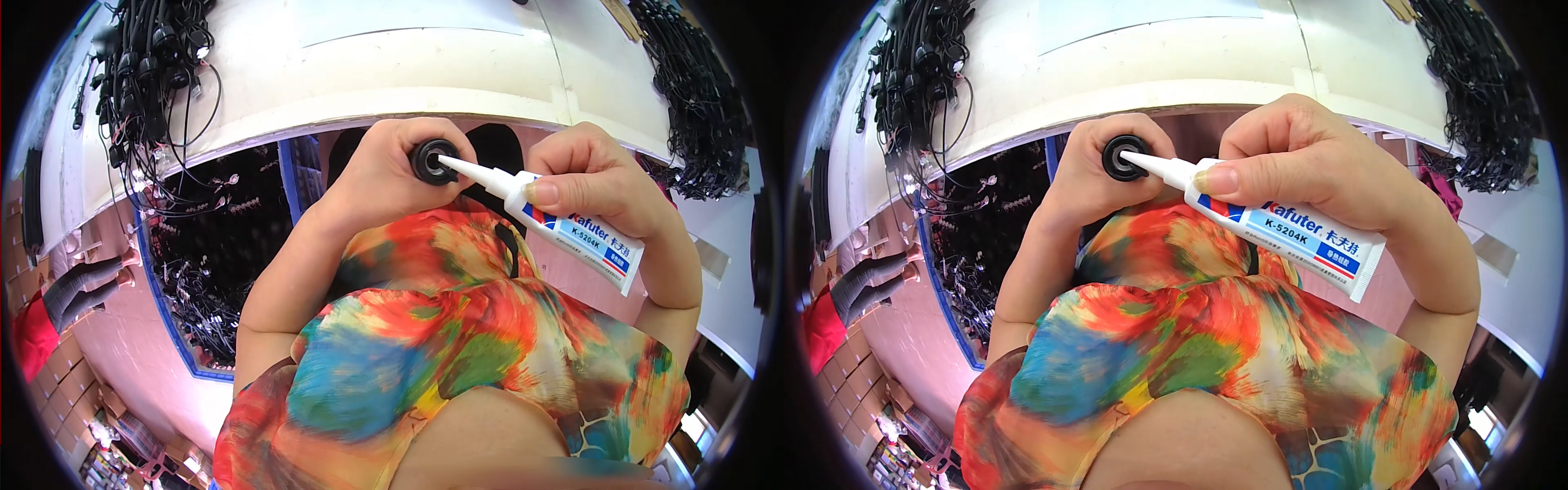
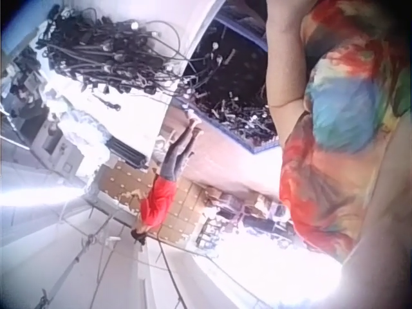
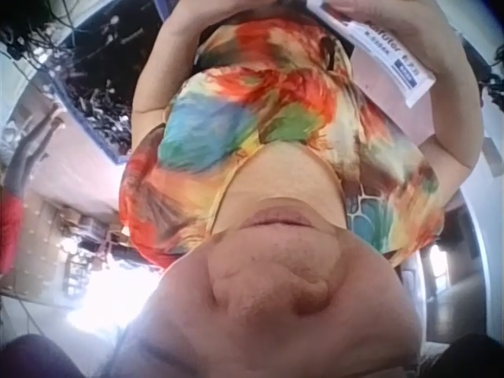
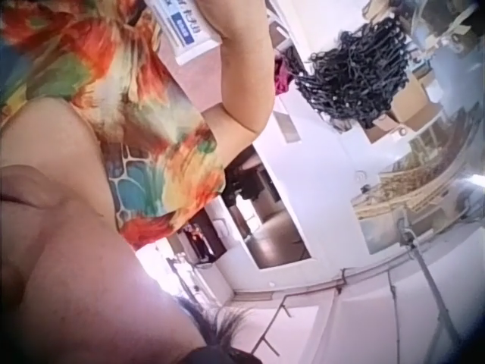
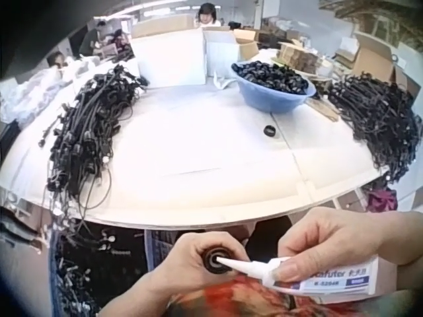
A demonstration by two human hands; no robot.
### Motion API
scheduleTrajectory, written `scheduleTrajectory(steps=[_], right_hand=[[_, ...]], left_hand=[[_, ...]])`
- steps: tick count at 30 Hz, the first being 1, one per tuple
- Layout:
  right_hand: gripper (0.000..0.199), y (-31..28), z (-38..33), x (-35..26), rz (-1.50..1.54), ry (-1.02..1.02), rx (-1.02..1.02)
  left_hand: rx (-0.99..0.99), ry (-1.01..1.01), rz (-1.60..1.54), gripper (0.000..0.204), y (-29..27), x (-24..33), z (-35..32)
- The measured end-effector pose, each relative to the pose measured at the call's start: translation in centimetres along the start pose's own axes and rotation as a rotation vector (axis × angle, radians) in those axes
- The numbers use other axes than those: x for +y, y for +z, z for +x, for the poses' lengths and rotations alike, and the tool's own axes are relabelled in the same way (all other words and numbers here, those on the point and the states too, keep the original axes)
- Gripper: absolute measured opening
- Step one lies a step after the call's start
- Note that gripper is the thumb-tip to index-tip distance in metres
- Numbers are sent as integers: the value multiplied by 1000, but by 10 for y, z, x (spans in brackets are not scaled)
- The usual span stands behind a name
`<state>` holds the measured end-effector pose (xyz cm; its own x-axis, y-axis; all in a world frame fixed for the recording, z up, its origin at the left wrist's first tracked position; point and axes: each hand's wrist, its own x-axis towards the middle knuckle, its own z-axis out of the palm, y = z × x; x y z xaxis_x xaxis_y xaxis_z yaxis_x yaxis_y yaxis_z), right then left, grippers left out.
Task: The person assembles electronic components by applying adhesive from a tube to small components and attaching them to wires, then securing the connections with plastic housings.
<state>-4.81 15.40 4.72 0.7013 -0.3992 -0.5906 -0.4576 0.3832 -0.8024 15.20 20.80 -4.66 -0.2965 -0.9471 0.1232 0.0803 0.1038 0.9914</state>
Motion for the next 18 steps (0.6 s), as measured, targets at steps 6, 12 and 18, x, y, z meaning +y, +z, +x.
scheduleTrajectory(steps=[6,12,18], right_hand=[[23,5,-2,0,81,82,20],[23,7,-3,1,84,57,-19],[22,10,-5,5,98,24,-7]], left_hand=[[-41,12,68,15,2,0,-4],[-23,23,49,15,5,0,-6],[-57,-14,38,16,7,-1,-8]])
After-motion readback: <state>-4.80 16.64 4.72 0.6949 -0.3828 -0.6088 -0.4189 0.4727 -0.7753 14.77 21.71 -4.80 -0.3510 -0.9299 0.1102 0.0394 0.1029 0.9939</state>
